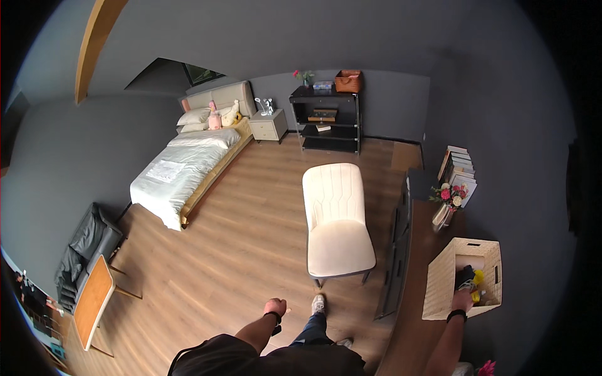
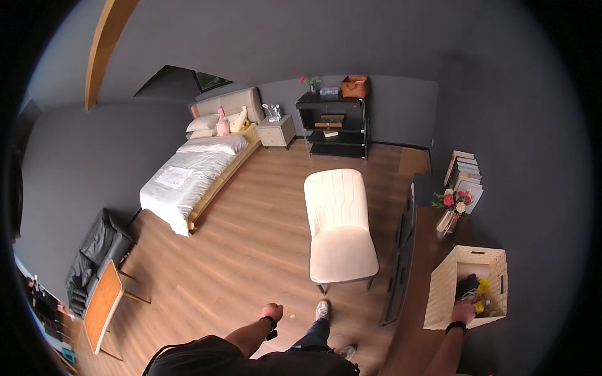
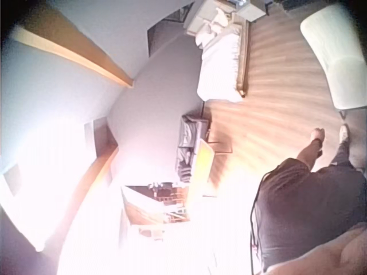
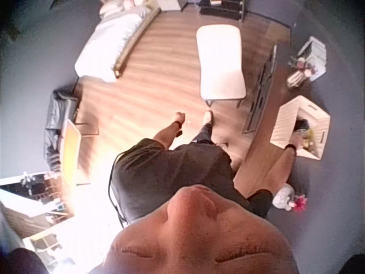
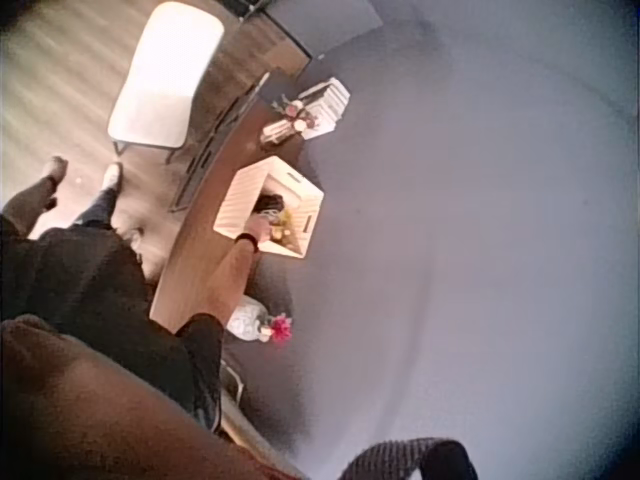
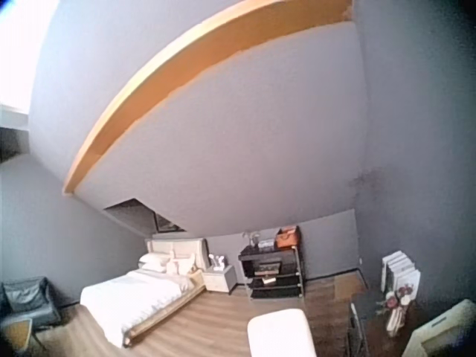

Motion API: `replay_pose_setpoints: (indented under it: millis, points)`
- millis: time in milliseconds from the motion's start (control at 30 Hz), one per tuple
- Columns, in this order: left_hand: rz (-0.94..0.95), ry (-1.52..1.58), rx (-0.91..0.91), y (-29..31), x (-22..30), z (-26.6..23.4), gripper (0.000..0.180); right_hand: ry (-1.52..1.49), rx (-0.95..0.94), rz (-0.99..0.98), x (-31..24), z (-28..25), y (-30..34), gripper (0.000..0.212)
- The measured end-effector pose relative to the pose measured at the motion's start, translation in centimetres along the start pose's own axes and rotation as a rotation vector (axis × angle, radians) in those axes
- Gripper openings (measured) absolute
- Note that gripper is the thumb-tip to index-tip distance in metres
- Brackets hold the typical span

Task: The recorder is organizing various items like a box of crayons, clothes, artificial flowers, a bottle, and a cable by moving them from baskets or tables to other storage locations.

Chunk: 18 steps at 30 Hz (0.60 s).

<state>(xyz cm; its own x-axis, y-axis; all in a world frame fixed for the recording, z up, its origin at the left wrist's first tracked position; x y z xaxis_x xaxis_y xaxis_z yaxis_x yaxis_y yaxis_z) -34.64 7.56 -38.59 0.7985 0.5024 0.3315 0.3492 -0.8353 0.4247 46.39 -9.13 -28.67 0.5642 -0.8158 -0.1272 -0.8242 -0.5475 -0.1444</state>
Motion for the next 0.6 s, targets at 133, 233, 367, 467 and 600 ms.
replay_pose_setpoints:
  millis: [133,233,367,467,600]
  points:
    - [-0.001,0.013,0.005,0.0,0.1,-0.4,0.044,-0.014,-0.028,-0.036,-1.5,-0.9,0.0,0.023]
    - [-0.028,0.019,-0.033,0.0,0.3,-0.2,0.043,-0.007,-0.028,-0.012,-0.2,-0.8,-0.1,0.022]
    - [-0.072,0.026,-0.026,-0.1,-1.3,-0.3,0.043,0.009,-0.052,-0.021,-2.2,-2.5,0.6,0.022]
    - [-0.032,0.017,-0.014,-0.5,-1.8,0.0,0.044,-0.007,-0.094,-0.053,-1.1,-0.5,-0.2,0.024]
    - [-0.056,0.045,0.002,-0.5,-2.4,-0.6,0.045,0.016,-0.207,-0.118,-0.4,1.7,-0.9,0.029]
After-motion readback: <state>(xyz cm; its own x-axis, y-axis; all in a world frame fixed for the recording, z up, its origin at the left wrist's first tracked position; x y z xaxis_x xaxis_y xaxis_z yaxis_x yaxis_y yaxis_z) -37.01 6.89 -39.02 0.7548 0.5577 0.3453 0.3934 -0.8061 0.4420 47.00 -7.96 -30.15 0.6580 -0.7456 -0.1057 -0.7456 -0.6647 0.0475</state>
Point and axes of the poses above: each hand's wrist, its own y-axis away from the middle knuckle, its own z-axis out of the palm, x = y × z, the point moved 10 cm from there along -y, towards the middle knuckle, and after that the axes turned 4 degrees about -z, right-handed, at the moved point
